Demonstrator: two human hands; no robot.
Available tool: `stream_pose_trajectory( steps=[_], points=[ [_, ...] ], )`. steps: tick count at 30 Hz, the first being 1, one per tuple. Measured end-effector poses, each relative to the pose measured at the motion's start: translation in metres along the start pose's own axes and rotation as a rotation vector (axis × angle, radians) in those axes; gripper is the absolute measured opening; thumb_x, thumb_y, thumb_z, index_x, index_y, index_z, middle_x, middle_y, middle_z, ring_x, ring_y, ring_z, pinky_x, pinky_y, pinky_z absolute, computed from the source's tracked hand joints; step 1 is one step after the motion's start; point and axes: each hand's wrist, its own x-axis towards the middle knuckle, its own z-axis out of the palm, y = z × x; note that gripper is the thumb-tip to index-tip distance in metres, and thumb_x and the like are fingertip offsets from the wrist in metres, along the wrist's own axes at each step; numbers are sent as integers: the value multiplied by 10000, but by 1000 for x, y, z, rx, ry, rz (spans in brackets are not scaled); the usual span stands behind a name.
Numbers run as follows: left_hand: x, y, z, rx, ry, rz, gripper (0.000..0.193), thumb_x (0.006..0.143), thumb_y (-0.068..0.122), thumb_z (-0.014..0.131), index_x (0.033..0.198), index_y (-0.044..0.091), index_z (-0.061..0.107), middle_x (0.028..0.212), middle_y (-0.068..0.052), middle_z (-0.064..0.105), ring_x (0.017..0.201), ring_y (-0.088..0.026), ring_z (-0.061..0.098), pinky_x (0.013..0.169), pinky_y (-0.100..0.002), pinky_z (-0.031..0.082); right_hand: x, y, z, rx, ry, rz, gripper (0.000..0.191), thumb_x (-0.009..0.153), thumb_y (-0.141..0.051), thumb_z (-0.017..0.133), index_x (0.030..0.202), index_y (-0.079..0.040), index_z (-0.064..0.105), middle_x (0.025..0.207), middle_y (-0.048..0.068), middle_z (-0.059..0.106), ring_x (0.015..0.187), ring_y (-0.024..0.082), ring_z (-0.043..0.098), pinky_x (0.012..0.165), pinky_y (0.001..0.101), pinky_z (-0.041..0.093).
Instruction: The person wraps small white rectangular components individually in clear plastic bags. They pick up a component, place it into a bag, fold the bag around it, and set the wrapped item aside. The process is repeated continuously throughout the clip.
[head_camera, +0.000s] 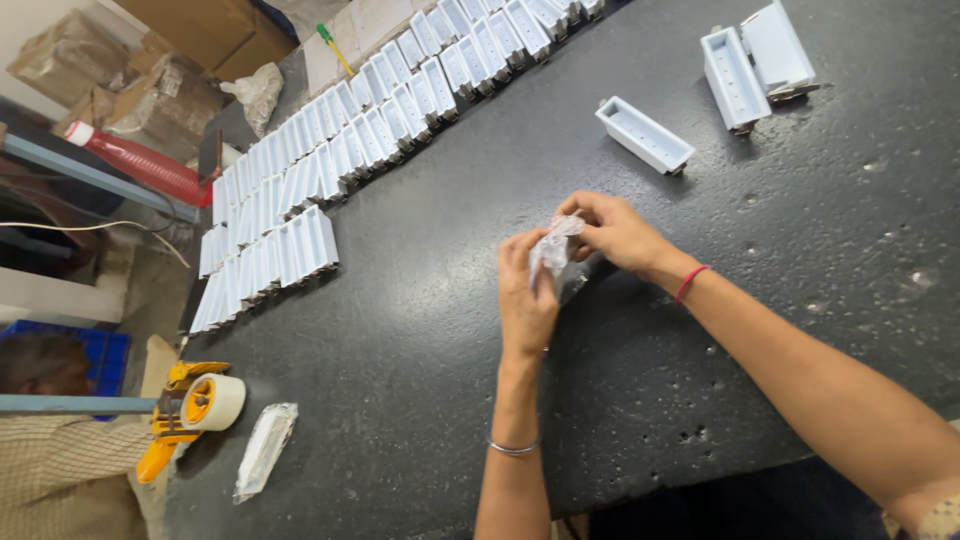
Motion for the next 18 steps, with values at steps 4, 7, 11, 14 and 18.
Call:
stream_pose_trajectory(
  steps=[4, 7, 11, 14, 18],
  points=[
    [-1, 4, 1, 24, -11, -18, 456, 919, -98, 536, 1328, 99, 582, 1300, -150, 559, 1225, -347, 606, 1023, -419, 512, 0, -3, -2, 38, -11, 4, 168, 989, -123, 604, 1130, -47, 656, 965, 35, 726, 868, 100, 691, 752, 271, 600],
    [-1, 9, 4, 20, -8, -33, 462, 929, -87, 541, 1346, 113, 561, 1330, -153, 545, 1232, -351, 602, 994, -418, 525, -3, -11, -4, 0, -38, 3, 179, 981, -122, 605, 1130, -53, 675, 970, 30, 729, 869, 100, 693, 767, 280, 597],
    [-1, 10, 1, 16, -20, -31, 486, 941, -84, 541, 1378, 129, 547, 1346, -155, 533, 1217, -349, 611, 971, -417, 539, -8, -25, -2, -5, -53, 16, 178, 996, -121, 617, 1126, -24, 687, 970, 49, 723, 873, 113, 679, 787, 294, 586],
    [0, 11, 0, 17, -38, -76, 478, 949, -73, 522, 1375, 141, 558, 1357, -163, 518, 1171, -334, 640, 926, -406, 561, -11, -34, 2, -53, -66, 19, 222, 982, -140, 592, 1154, -34, 685, 1015, 51, 727, 925, 115, 702, 828, 299, 598],
    [1, 12, -2, 74, -38, -142, 473, 935, -38, 532, 1373, 138, 553, 1364, -173, 502, 1046, -337, 679, 839, -418, 578, -13, -39, 0, 6, -122, 63, 294, 1001, -205, 562, 1203, -34, 689, 1071, 72, 724, 969, 143, 705, 896, 318, 587]
  ],
)
